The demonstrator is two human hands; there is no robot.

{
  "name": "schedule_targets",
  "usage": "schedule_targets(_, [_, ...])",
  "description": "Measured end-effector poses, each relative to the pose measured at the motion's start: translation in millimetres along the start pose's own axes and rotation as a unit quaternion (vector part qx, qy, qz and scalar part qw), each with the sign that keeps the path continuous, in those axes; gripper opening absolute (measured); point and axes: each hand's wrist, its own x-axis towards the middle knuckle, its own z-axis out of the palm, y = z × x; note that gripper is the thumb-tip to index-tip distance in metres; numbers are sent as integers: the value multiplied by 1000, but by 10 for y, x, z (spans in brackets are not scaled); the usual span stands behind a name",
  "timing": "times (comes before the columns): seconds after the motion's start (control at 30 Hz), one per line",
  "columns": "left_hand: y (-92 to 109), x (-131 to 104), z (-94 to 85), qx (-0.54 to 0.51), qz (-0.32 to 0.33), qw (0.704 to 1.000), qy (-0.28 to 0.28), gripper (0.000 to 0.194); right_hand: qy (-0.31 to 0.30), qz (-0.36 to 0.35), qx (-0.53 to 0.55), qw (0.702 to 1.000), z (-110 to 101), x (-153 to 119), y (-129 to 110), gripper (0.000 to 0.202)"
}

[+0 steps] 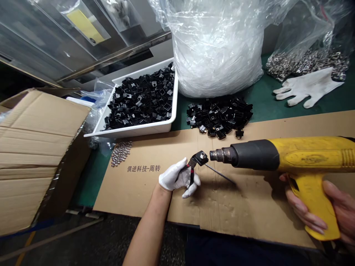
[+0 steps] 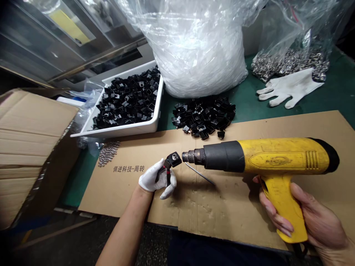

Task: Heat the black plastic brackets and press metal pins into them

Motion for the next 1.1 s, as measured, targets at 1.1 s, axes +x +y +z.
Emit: schedule_targets(1.1, [43,7,60,-2,1,1000,6,94,9,-3,-16,1000,55,-13,-19,56])
